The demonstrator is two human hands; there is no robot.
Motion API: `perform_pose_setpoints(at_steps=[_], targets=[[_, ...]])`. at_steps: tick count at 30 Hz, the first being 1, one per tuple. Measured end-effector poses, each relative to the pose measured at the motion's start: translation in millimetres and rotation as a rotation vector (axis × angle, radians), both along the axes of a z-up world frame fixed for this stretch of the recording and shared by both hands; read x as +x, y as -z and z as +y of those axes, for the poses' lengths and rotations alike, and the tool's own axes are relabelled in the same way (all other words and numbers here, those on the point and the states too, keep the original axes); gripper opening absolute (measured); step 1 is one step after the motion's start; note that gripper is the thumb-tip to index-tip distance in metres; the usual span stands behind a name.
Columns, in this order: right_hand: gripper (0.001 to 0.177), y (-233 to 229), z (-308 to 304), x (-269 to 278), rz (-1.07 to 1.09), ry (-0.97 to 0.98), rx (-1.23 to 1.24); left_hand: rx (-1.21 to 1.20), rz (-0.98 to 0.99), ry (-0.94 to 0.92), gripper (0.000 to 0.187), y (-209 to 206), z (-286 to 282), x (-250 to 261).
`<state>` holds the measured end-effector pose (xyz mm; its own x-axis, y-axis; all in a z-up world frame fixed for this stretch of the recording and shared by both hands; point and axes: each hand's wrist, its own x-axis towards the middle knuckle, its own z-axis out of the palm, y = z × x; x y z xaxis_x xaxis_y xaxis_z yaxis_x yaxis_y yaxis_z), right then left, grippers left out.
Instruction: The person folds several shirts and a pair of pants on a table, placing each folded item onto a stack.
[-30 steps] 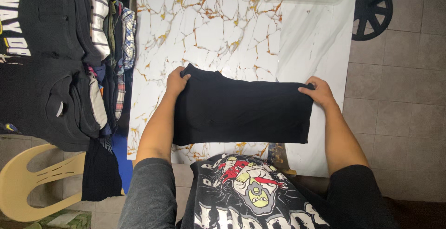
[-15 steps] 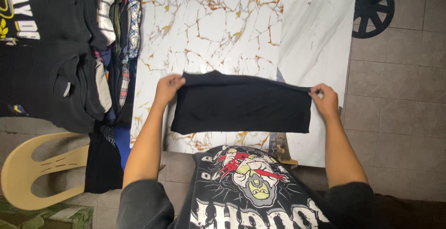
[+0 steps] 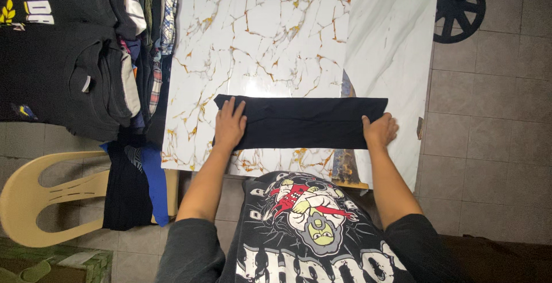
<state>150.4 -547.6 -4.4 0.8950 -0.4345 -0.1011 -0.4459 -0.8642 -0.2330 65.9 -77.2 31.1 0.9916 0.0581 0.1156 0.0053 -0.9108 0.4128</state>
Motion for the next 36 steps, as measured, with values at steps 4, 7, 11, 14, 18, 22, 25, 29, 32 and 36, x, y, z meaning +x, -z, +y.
perform_pose_setpoints(at_steps=[4,7,11,14,18,22,25,29,32,36], targets=[[0.040,19.0,-1.6,-2.6,0.141,-0.014,0.185,0.153,0.074,-0.013,0.058,5.7,-20.1,-9.8],[0.040,26.8,-6.4,-4.2,0.016,-0.075,0.213,0.095,0.056,0.015,0.059,8.6,-37.4,-20.1],[0.038,-2.5,24.9,-11.8,-0.222,-0.255,0.447,-0.151,-0.021,0.026,0.055,14.4,-51.2,-37.9],[0.040,-38.7,95.9,-18.4,-0.354,-0.425,0.531,-0.688,0.077,-0.092,0.047,20.7,-47.1,-48.4],[0.041,-90.2,213.4,-31.7,-0.215,-0.548,0.663,-1.487,0.296,-0.254,0.052,31.5,-18.9,-35.7],[0.049,-110.2,309.5,-44.5,0.234,-0.614,1.011,-2.269,0.343,-0.189,0.067,34.5,34.1,-32.0],[0.045,-81.1,324.4,-44.5,0.326,-0.599,0.999,-2.126,0.401,-0.361,0.063,43.6,49.8,-36.8],[0.037,-27.3,281.9,-52.8,-0.152,-0.620,0.448,-1.304,0.376,-0.542,0.054,79.2,60.6,-34.9],[0.048,-9.3,256.0,-58.9,-0.236,-0.479,0.225,-1.301,0.305,-0.433,0.057,98.9,71.1,-40.7],[0.065,11.4,242.4,-52.1,0.112,-0.086,0.499,-0.695,0.088,-0.440,0.054,64.3,73.0,-56.2]])
